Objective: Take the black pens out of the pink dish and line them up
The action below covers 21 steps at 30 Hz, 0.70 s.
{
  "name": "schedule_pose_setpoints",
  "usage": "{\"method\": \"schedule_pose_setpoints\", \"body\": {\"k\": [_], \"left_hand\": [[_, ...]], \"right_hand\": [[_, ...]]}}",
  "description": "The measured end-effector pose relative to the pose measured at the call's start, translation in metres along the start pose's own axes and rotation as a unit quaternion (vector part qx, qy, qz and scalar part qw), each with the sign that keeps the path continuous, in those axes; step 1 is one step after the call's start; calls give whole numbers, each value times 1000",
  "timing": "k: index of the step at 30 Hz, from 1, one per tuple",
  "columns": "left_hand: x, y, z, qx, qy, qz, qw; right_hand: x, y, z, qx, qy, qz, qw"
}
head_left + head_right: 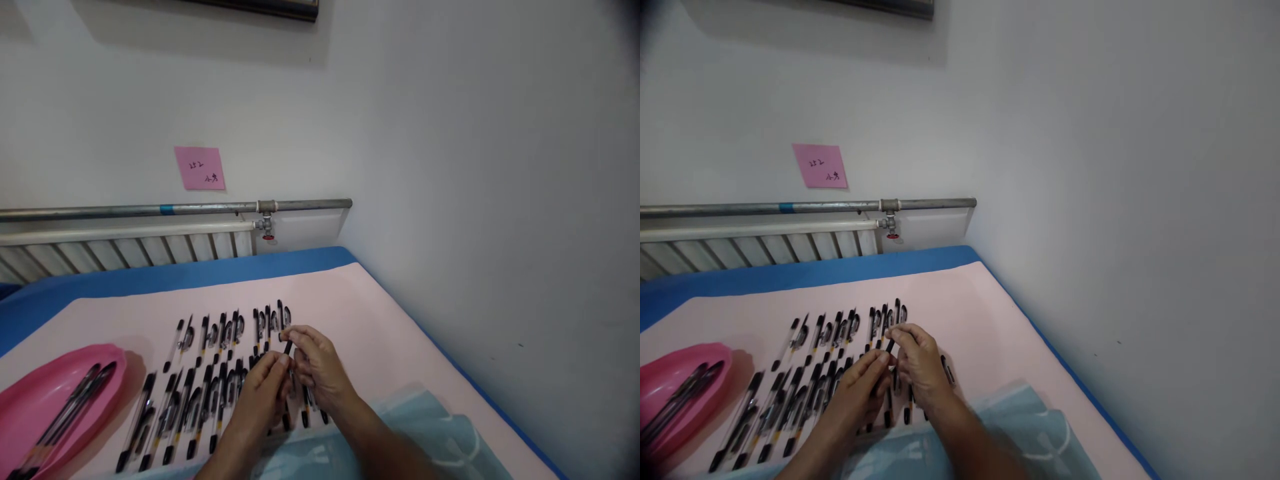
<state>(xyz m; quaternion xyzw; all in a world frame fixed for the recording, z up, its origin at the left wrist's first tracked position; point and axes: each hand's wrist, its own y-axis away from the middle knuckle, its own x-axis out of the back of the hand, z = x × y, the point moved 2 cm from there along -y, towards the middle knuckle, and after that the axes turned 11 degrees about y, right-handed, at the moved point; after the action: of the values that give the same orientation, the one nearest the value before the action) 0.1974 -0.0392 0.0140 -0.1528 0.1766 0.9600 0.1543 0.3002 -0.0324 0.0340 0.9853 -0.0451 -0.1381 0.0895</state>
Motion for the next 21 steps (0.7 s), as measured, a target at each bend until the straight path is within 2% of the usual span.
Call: {"method": "schedule_pose_setpoints", "body": {"k": [4,9,13,21], "left_hand": [[1,0,-1,-19,-18,3,1000],[0,2,3,-8,-12,11,1000],[-1,3,5,-17,-18,10,1000],[-2,2,0,-10,-29,-2,1000]], "right_hand": [[1,-1,2,0,2,37,999],[0,1,0,2,-4,-16,1000],[0,0,3,5,8,27,1000],[13,-7,-3,48,-37,61,996]]}}
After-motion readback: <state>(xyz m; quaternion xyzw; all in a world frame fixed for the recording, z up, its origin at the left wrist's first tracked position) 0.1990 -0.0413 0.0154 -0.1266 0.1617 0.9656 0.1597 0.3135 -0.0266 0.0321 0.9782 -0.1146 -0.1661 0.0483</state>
